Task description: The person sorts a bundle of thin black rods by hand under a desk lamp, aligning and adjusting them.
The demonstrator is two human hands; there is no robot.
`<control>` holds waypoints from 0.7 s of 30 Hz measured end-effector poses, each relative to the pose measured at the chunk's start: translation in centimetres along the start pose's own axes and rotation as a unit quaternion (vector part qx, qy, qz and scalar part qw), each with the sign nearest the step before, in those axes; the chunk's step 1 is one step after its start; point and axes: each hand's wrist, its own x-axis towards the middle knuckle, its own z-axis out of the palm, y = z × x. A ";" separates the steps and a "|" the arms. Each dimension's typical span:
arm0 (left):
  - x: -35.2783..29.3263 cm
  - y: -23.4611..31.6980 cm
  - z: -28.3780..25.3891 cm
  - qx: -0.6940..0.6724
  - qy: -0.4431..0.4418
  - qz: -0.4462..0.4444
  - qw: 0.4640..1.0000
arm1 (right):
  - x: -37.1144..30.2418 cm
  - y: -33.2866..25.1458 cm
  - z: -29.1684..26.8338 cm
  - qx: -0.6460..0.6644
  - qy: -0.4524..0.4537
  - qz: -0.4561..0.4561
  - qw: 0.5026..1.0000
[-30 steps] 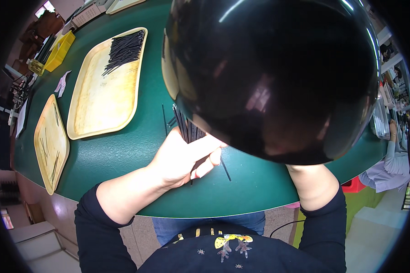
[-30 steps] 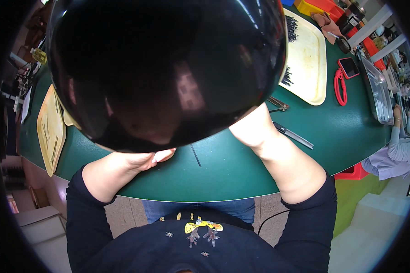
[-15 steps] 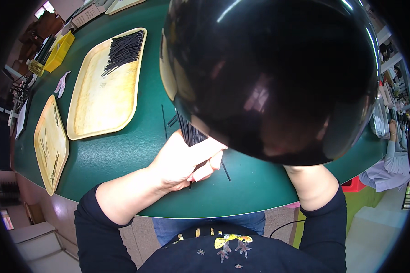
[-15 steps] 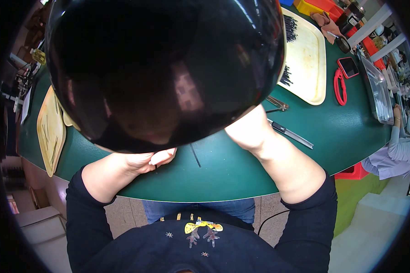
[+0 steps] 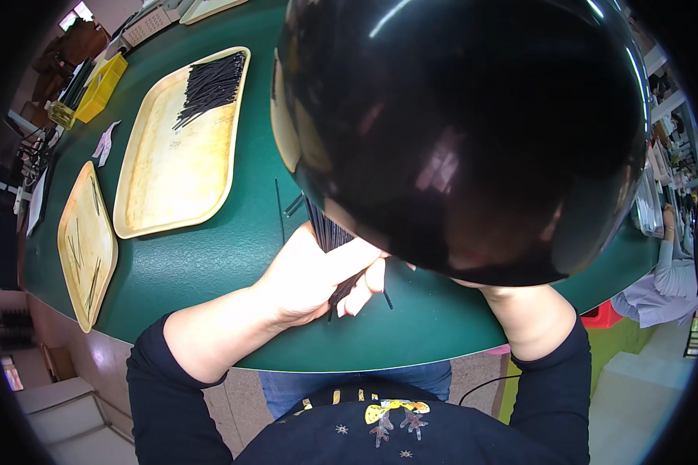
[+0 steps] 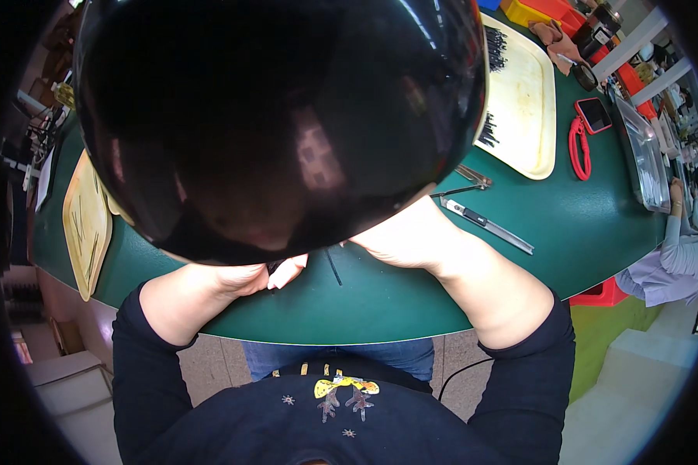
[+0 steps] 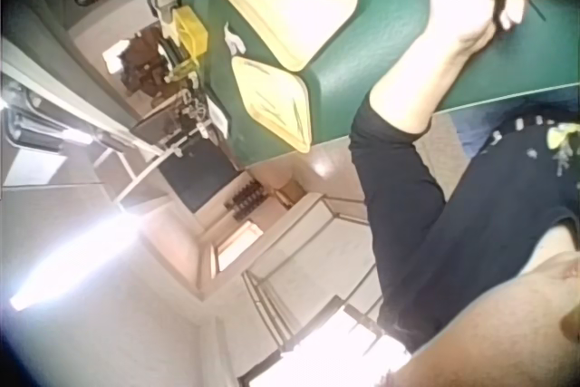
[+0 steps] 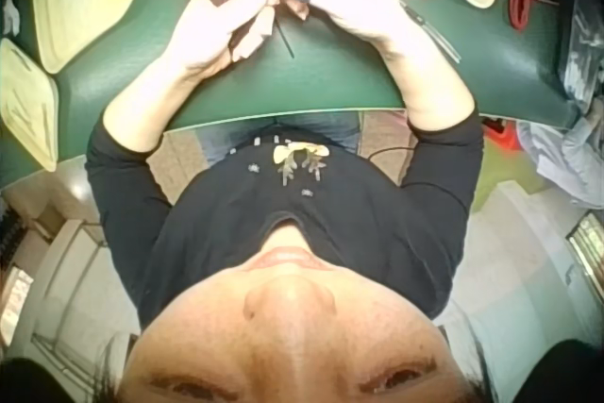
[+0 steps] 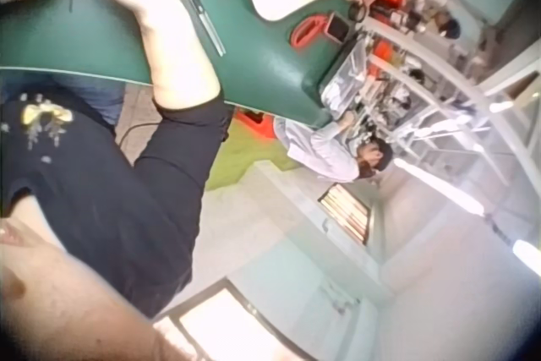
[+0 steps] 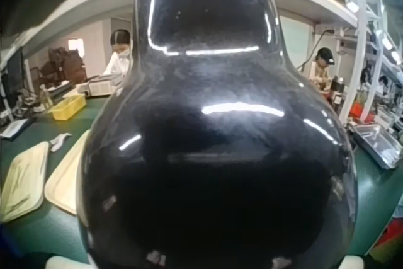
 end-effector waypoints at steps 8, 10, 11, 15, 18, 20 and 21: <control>-0.1 -0.8 1.1 0.021 0.050 0.048 0.997 | 0.3 0.2 0.3 -0.014 0.016 -0.032 0.999; -0.4 -0.3 0.5 0.028 -0.060 0.088 0.994 | 0.3 0.1 0.4 -0.018 0.019 -0.041 0.999; -0.5 0.4 0.4 0.022 -0.059 -0.022 0.998 | 0.4 0.0 0.4 -0.020 0.021 -0.044 0.999; -0.3 0.2 0.8 0.073 -0.052 -0.074 0.993 | 0.5 -0.5 0.4 -0.028 0.031 -0.060 0.997; -0.1 -0.7 0.5 0.113 -0.013 -0.038 0.993 | 0.5 -1.0 0.3 -0.039 0.040 -0.072 0.996; -0.4 -0.3 1.1 0.046 0.063 0.001 0.997 | 0.5 -1.2 0.3 -0.043 0.044 -0.081 0.995; -0.5 -0.1 1.0 0.044 0.059 -0.004 0.997 | 0.5 -1.2 0.3 -0.044 0.046 -0.085 0.994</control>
